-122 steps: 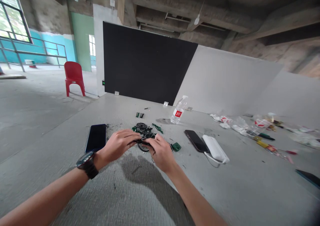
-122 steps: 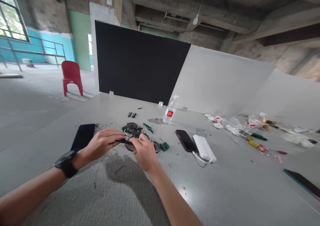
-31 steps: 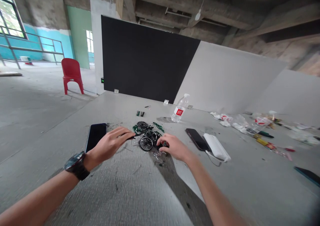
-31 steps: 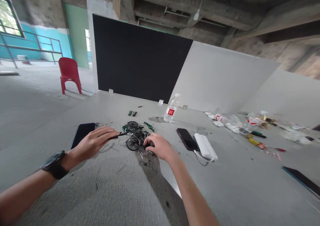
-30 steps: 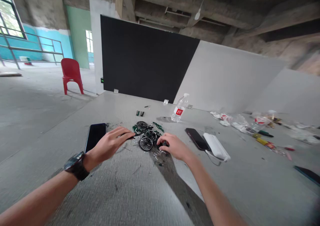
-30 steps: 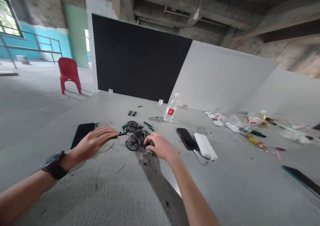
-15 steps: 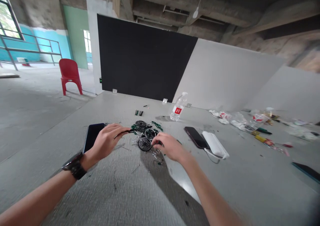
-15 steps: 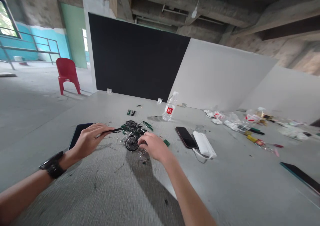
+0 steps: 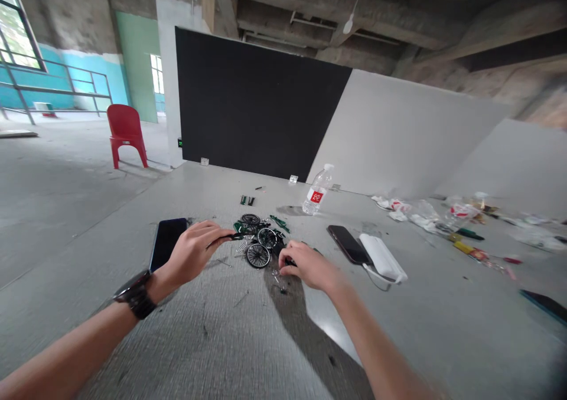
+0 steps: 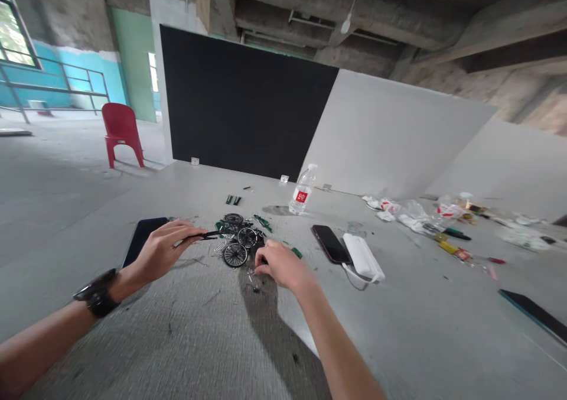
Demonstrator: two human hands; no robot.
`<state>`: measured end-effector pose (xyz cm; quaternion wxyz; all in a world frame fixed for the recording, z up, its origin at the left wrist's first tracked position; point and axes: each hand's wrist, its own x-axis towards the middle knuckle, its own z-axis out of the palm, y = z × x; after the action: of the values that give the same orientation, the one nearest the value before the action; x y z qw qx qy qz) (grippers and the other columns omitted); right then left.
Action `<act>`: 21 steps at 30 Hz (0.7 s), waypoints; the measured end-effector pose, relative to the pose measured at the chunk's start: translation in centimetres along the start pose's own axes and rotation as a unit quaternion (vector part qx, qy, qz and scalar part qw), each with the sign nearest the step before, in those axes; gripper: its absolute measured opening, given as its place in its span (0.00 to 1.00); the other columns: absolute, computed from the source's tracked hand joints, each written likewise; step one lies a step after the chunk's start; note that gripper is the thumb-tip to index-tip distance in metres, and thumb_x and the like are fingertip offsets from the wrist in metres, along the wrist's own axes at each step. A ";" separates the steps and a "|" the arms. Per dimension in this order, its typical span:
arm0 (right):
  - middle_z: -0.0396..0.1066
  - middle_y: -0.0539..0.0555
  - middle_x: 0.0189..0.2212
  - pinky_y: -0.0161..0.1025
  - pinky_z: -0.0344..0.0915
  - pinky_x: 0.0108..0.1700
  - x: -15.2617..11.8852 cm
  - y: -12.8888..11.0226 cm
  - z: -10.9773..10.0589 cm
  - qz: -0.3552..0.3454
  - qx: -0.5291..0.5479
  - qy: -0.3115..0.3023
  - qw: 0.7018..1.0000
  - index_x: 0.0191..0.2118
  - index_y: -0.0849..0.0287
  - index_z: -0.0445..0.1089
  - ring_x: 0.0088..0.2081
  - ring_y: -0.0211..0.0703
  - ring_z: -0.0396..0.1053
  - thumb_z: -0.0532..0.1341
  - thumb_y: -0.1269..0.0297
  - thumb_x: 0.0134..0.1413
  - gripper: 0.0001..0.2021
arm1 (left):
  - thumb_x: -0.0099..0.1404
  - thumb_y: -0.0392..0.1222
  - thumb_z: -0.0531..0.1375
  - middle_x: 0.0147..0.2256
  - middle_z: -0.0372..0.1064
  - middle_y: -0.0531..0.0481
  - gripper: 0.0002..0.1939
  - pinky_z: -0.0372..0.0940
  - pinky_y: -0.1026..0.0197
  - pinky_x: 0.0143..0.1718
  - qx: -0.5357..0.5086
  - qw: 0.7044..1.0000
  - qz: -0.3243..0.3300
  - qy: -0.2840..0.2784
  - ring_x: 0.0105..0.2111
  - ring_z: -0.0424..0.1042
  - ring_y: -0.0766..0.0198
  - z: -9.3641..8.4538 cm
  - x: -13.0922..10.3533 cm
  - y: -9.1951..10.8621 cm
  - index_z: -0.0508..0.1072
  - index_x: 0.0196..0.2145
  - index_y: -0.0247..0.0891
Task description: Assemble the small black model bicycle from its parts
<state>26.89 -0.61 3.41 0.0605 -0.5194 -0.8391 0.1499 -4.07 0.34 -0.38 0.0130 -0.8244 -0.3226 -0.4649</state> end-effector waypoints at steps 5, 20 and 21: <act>0.67 0.53 0.36 0.38 0.57 0.35 0.3 -0.4 0.4 0.003 0.001 0.020 1.000 0.32 0.55 0.73 0.37 0.43 0.67 0.61 0.65 0.59 0.06 | 0.71 0.39 0.57 0.40 0.76 0.47 0.11 0.68 0.55 0.43 0.003 1.000 -0.005 -0.004 0.40 0.73 0.58 0.0 0.0 0.2 0.75 0.49 0.42; 0.75 0.52 0.33 0.41 0.59 0.38 0.4 -1.1 -0.2 0.005 0.108 0.086 0.990 0.34 0.56 0.74 0.36 0.45 0.69 0.55 0.57 0.64 0.13 | 0.73 0.42 0.54 0.41 0.77 0.45 0.11 0.69 0.53 0.43 0.006 0.996 -0.031 -0.080 0.41 0.74 0.57 0.5 0.2 1.9 0.74 0.47 0.38; 0.75 0.52 0.32 0.40 0.59 0.37 0.4 -1.1 -0.2 0.008 0.121 0.090 0.989 0.34 0.56 0.74 0.34 0.44 0.69 0.55 0.57 0.64 0.13 | 0.73 0.42 0.54 0.42 0.77 0.45 0.11 0.68 0.53 0.43 0.012 0.995 -0.024 -0.093 0.41 0.74 0.57 0.5 0.3 2.1 0.73 0.48 0.38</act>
<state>25.81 -0.69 3.95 0.1967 -0.5264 -0.8019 0.2031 -2.45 -1.03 0.13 -0.0179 -0.8556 -0.3480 -0.3827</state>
